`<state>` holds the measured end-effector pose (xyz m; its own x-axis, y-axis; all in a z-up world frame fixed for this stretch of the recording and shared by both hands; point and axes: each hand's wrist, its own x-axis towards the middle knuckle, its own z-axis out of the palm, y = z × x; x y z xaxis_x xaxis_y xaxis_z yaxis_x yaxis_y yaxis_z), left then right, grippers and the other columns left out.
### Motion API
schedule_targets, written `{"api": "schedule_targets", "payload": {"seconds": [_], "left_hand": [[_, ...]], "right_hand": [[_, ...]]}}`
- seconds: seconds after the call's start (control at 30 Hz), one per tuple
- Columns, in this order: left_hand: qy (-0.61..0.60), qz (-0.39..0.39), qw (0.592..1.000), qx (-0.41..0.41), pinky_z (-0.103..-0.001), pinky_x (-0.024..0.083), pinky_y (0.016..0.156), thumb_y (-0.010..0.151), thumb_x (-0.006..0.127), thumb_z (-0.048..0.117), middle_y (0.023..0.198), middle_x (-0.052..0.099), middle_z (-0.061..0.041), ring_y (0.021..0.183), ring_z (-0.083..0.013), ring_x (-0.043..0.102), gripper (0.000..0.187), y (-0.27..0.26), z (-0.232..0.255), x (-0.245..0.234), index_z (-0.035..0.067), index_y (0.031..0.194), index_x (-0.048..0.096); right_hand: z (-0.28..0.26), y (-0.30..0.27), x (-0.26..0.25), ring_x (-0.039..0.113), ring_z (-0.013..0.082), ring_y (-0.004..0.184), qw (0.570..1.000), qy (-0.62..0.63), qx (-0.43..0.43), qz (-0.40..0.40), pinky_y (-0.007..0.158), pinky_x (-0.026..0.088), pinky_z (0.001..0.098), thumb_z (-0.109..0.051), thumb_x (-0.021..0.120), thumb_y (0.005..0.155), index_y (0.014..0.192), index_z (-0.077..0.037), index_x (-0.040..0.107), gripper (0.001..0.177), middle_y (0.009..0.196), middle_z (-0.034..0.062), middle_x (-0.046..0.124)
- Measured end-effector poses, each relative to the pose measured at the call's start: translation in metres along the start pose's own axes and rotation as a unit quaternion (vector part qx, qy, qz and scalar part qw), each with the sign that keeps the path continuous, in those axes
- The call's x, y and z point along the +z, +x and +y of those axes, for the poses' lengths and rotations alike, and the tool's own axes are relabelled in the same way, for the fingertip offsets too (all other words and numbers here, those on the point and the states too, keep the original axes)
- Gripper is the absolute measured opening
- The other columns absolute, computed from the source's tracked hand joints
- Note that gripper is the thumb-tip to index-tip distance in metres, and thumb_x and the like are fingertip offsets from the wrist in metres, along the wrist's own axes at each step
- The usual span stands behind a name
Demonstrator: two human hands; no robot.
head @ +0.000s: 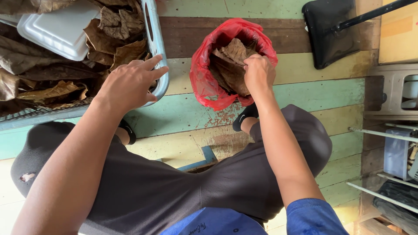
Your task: The person sits and transfers dried leaves from a blue basket into a red plastic bag. They pick up leaves one by one, briefly unfold or inspect them, and place them into the bag. The process continues until the bag is filled.
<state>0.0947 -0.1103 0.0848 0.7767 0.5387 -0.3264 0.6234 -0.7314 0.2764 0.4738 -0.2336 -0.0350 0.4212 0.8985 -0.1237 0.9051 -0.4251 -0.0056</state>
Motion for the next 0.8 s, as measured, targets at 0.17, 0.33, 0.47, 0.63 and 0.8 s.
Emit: {"api": "schedule_targets", "payload": {"seconds": [0.17, 0.33, 0.47, 0.63, 0.8], "left_hand": [[0.007, 0.011, 1.0, 0.005, -0.051, 0.054, 0.103, 0.067, 0.094, 0.03, 0.161, 0.048, 0.002, 0.131, -0.0354, 0.059, 0.083, -0.002, -0.001, 0.003, 0.026, 0.144, 0.062], [0.001, 0.014, 1.0, 0.006, -0.051, 0.054, 0.101, 0.067, 0.094, 0.029, 0.16, 0.049, 0.0, 0.129, -0.0365, 0.061, 0.083, -0.002, -0.001, 0.004, 0.025, 0.144, 0.062], [-0.001, 0.018, 1.0, 0.01, -0.051, 0.055, 0.099, 0.068, 0.094, 0.027, 0.16, 0.049, 0.0, 0.124, -0.0361, 0.063, 0.081, -0.002, -0.002, 0.001, 0.025, 0.142, 0.063], [-0.002, 0.015, 1.0, 0.01, -0.051, 0.056, 0.097, 0.067, 0.094, 0.025, 0.159, 0.05, 0.001, 0.119, -0.0357, 0.066, 0.08, -0.002, -0.002, -0.001, 0.024, 0.141, 0.064], [0.004, 0.019, 1.0, 0.016, -0.051, 0.057, 0.095, 0.066, 0.095, 0.026, 0.16, 0.05, 0.001, 0.115, -0.0357, 0.067, 0.08, 0.001, -0.004, 0.002, 0.025, 0.141, 0.064]], "right_hand": [[-0.001, 0.006, 0.02, 0.065, 0.0288, 0.09, 0.999, 0.006, -0.044, 0.021, 0.077, 0.061, 0.0471, -0.017, 0.073, 0.094, 0.093, -0.018, 0.079, 0.006, 0.094, 0.0013, 0.068], [-0.006, 0.008, 0.029, 0.065, 0.0342, 0.082, 0.998, -0.006, -0.058, 0.031, 0.071, 0.061, 0.0507, -0.015, 0.072, 0.093, 0.084, -0.014, 0.076, 0.009, 0.089, 0.0066, 0.066], [-0.008, 0.007, 0.037, 0.063, 0.0362, 0.079, 0.995, -0.023, -0.064, 0.067, 0.067, 0.054, 0.0503, -0.005, 0.066, 0.093, 0.099, -0.014, 0.078, 0.016, 0.087, 0.0121, 0.066], [-0.042, 0.001, 0.013, 0.059, 0.0391, 0.099, 0.99, -0.125, -0.029, -0.058, 0.08, 0.044, 0.0499, -0.004, 0.048, 0.102, 0.146, -0.034, 0.053, 0.053, 0.111, 0.0136, 0.067], [-0.072, -0.01, -0.01, 0.048, 0.0374, 0.114, 0.975, -0.153, 0.007, -0.164, 0.086, 0.037, 0.0461, 0.0, 0.056, 0.102, 0.155, -0.035, 0.042, 0.066, 0.146, 0.0163, 0.043]]}}
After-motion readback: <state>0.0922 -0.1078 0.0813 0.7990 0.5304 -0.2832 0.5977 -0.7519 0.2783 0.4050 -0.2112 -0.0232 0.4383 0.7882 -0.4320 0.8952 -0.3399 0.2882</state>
